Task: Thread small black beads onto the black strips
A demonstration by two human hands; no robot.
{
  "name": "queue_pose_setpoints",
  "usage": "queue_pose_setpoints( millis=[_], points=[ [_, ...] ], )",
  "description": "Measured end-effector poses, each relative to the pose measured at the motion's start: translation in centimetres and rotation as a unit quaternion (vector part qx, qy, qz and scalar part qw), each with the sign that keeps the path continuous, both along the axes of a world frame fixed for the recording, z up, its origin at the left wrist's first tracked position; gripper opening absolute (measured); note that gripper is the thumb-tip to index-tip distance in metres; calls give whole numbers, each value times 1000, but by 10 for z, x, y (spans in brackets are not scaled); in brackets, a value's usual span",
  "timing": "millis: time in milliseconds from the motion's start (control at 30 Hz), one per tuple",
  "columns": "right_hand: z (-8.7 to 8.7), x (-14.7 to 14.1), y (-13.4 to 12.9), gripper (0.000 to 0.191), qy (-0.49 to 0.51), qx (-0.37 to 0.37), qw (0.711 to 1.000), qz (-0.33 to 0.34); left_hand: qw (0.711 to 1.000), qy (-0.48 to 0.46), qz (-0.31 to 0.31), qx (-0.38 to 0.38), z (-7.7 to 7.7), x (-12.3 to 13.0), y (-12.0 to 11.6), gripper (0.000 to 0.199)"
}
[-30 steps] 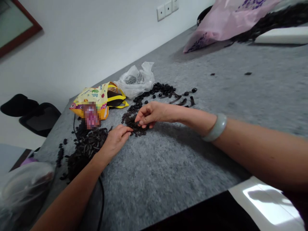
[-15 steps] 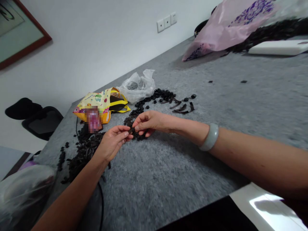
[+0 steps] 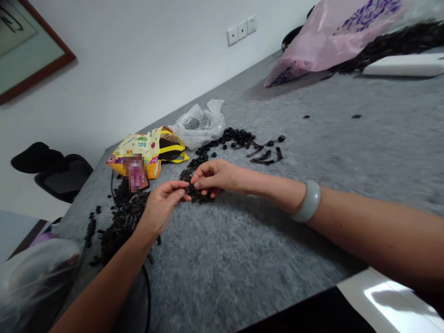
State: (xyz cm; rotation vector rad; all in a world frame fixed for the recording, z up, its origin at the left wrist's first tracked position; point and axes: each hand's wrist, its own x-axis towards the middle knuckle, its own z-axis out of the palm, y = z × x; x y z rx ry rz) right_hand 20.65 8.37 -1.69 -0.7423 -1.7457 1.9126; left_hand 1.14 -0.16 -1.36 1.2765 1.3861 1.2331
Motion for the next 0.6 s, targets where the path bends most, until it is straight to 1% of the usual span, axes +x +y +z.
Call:
queue_pose_setpoints(
  millis=[67,167,267,400,600],
  points=[
    [0,0,-1,23,7,4,1000,1,999,-41,5,-24,1,2,-1,11],
    [0,-1,-1,25,11,2,1000,0,990,-115,9,-76,3,5,-3,17],
    [-1,-2,-2,26,13,-1,1000,-5,980,-167,10,-108,5,7,-5,20],
    [-4,-5,-2,26,7,10,1000,-14,971,-201,11,-131,4,9,-6,18],
    [-5,-10,-5,22,-1,64,997,-32,963,-228,31,-144,-1,9,-6,19]
  ],
)
